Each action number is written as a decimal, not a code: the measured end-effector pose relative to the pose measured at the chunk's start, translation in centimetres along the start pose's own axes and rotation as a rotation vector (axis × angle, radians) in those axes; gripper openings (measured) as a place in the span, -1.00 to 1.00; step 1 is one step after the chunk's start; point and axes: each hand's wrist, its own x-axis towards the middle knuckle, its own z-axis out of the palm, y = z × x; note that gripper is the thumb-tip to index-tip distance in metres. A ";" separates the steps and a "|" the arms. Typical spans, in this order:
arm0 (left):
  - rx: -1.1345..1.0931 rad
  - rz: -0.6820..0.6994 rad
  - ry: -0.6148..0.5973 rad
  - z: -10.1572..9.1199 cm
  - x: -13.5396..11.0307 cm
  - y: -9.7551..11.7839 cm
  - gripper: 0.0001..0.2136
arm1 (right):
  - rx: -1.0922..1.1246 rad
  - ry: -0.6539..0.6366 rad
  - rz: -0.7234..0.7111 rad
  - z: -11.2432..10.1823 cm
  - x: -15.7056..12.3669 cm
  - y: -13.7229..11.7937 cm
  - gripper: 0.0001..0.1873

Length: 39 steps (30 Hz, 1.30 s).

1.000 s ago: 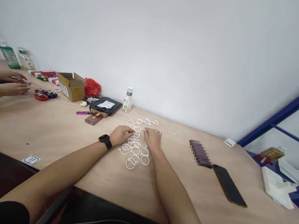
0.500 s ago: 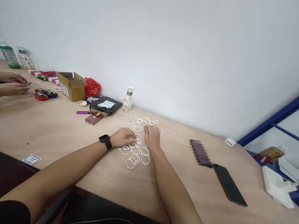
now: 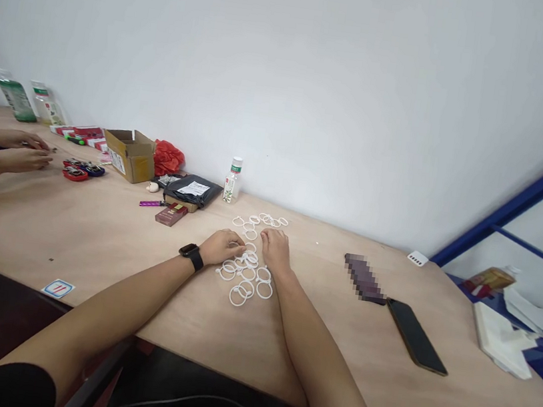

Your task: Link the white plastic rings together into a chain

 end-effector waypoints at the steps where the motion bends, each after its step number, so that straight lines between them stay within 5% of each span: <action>1: 0.007 -0.003 -0.004 0.0 0.0 0.0 -0.78 | -0.012 -0.005 0.001 0.0 0.0 0.0 -0.72; 7: 0.025 -0.002 -0.015 -0.1 0.0 0.1 -0.79 | -0.194 -0.091 0.075 -0.1 -0.3 0.1 -0.73; 12: 0.022 -0.003 -0.017 0.0 0.0 0.1 -0.78 | -0.230 -0.028 0.134 -0.2 -0.3 -0.4 -0.57; 20: 0.084 -0.029 -0.037 -0.1 0.1 0.0 -0.76 | -0.087 -0.434 -0.096 0.9 -0.5 -1.9 -0.53; 30: 0.131 -0.144 -0.003 0.4 0.1 -0.8 -0.76 | -0.106 -0.393 0.067 0.9 -0.4 -1.3 -0.65; 39: 0.170 -0.117 -0.043 0.6 0.1 -1.1 -0.72 | -0.093 -0.428 0.013 0.6 -0.1 -1.5 -0.76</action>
